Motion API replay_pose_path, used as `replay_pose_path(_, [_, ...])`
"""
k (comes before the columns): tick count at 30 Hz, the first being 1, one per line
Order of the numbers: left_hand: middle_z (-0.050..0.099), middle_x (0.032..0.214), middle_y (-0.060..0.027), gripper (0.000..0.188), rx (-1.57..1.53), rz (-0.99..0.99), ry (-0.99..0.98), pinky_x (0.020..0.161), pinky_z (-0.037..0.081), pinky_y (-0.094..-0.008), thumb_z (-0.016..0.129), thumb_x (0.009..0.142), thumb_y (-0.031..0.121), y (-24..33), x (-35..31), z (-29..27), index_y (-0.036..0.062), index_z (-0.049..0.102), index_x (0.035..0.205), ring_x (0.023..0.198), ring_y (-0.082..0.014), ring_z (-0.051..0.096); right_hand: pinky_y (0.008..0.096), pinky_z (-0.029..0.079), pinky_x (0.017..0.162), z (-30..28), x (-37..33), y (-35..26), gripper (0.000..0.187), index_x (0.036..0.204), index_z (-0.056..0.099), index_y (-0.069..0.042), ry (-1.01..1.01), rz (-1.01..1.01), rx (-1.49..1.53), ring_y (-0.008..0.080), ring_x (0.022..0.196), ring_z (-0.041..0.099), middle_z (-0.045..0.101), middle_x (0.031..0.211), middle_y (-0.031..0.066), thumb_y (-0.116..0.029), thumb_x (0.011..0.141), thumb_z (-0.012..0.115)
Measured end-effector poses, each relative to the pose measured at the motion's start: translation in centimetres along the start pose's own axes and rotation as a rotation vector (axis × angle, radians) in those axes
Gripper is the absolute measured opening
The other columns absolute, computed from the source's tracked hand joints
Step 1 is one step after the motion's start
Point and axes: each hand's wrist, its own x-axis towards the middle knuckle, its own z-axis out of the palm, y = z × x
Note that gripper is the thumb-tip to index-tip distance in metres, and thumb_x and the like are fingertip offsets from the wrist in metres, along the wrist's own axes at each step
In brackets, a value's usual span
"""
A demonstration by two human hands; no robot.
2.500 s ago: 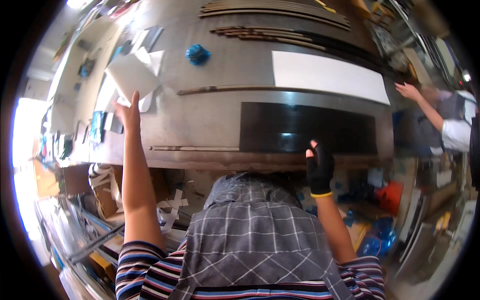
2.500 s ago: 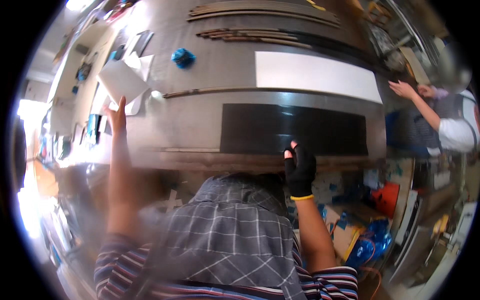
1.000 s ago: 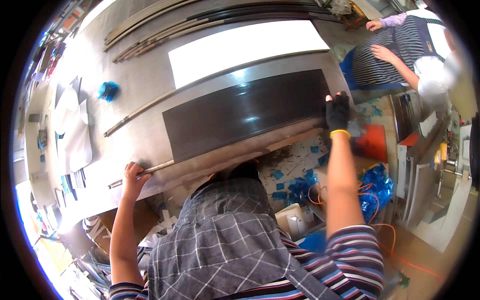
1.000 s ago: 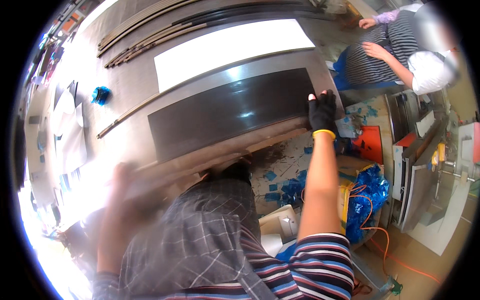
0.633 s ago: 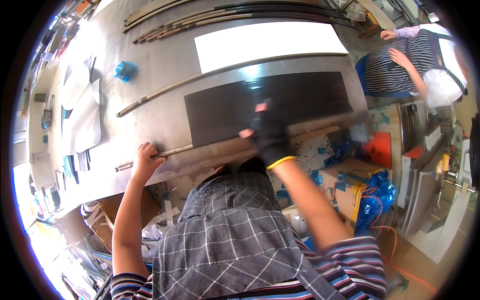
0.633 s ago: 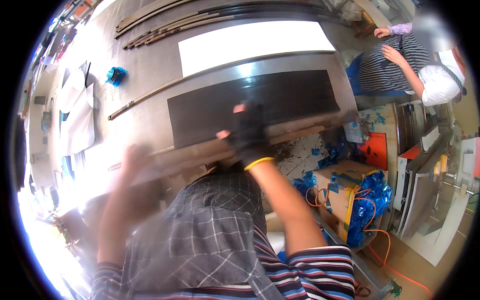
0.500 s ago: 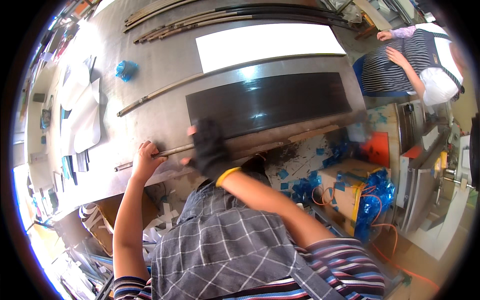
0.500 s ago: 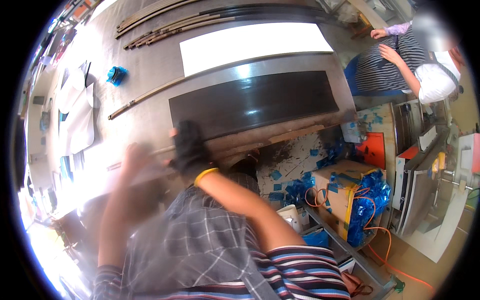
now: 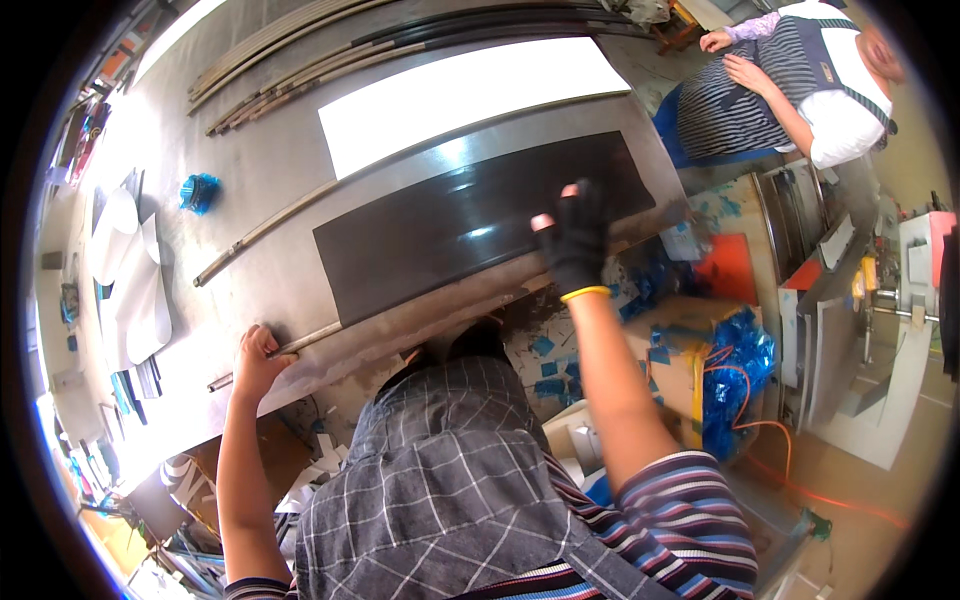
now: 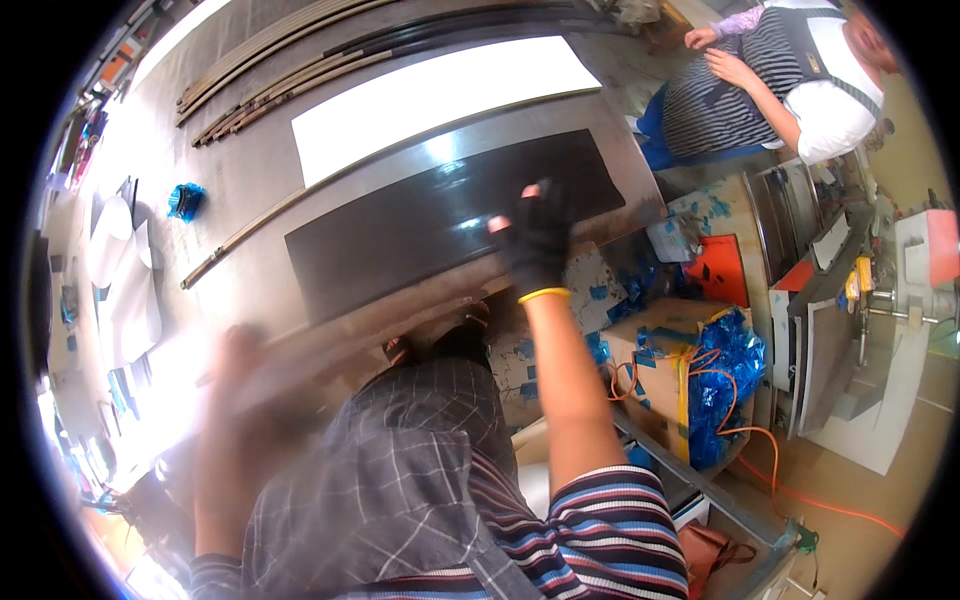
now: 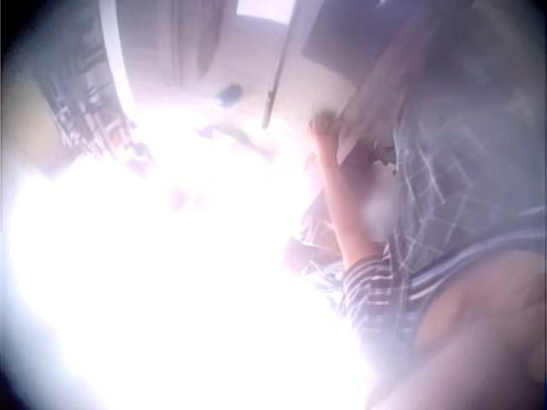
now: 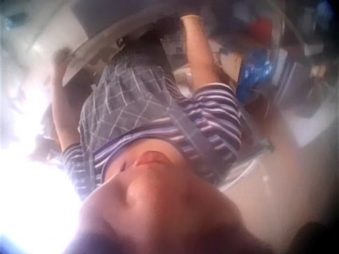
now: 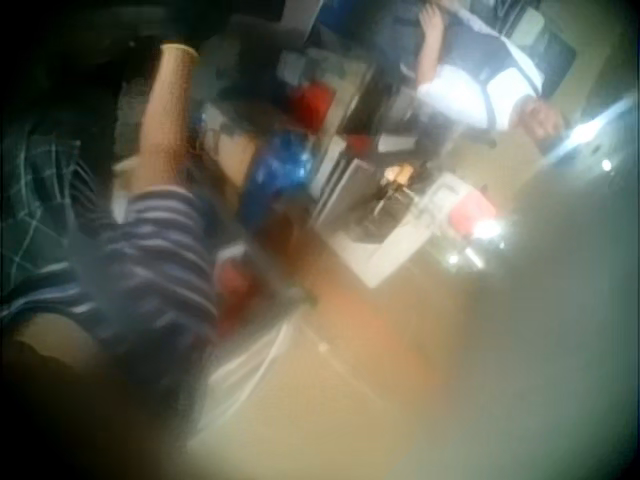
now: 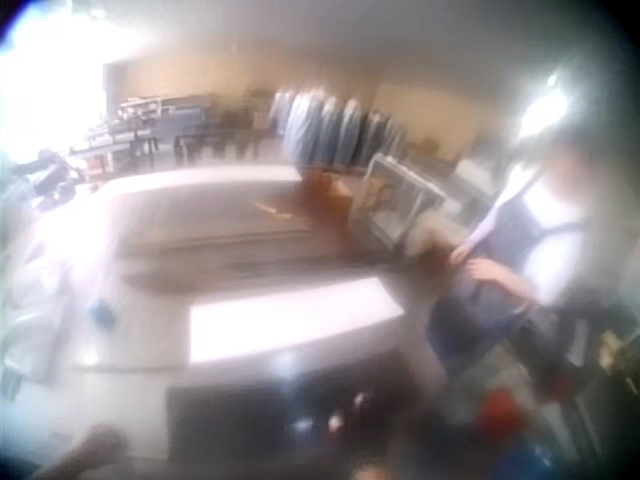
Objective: The person repeatedly peels white paper sheets from a dark rectangular panel on a workbench using both hands. The person also briefly picks up and discards a roll of paper and puts on a glove before resuming the peeling task.
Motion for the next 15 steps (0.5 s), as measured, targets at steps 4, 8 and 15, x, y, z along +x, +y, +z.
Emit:
replay_pose_path(4, [0.051, 0.078, -0.0104, 0.042, 0.005, 0.003, -0.019, 0.07, 0.044, -0.0394, 0.085, 0.056, 0.012, 3.4, -0.2, -2.4, 0.0036, 0.046, 0.071, 0.08, -0.0308, 0.052, 0.0483, 0.018, 0.118, 0.8, 2.5, 10.3, 0.068, 0.137, 0.043, 0.003, -0.062, 0.186, -0.161, 0.0368, 0.14, 0.029, 0.036, 0.149, 0.0225, -0.05, 0.095, 0.046])
replay_pose_path(8, [0.053, 0.079, -0.0106, 0.043, -0.097, -0.071, -0.056, 0.071, 0.045, -0.0391, 0.086, 0.056, 0.013, 4.9, -0.5, -3.6, 0.0032, 0.048, 0.071, 0.082, -0.0308, 0.054, 0.0498, 0.018, 0.116, 0.4, 5.1, 14.0, 0.07, 0.134, 0.046, 0.003, -0.222, 0.381, 0.006, 0.037, 0.14, 0.03, 0.037, 0.147, 0.0241, -0.054, 0.094, 0.044])
replay_pose_path(15, [0.054, 0.078, -0.0116, 0.043, 0.075, 0.141, -0.015, 0.071, 0.045, -0.0404, 0.086, 0.055, 0.016, -1.7, -0.2, 1.9, 0.0036, 0.047, 0.069, 0.081, -0.0316, 0.054, 0.0579, 0.017, 0.116, -0.4, 0.2, -3.4, 0.076, 0.149, 0.024, -0.008, -0.02, -0.118, 0.178, 0.0458, 0.141, 0.023, 0.026, 0.152, 0.0266, -0.043, 0.09, 0.057])
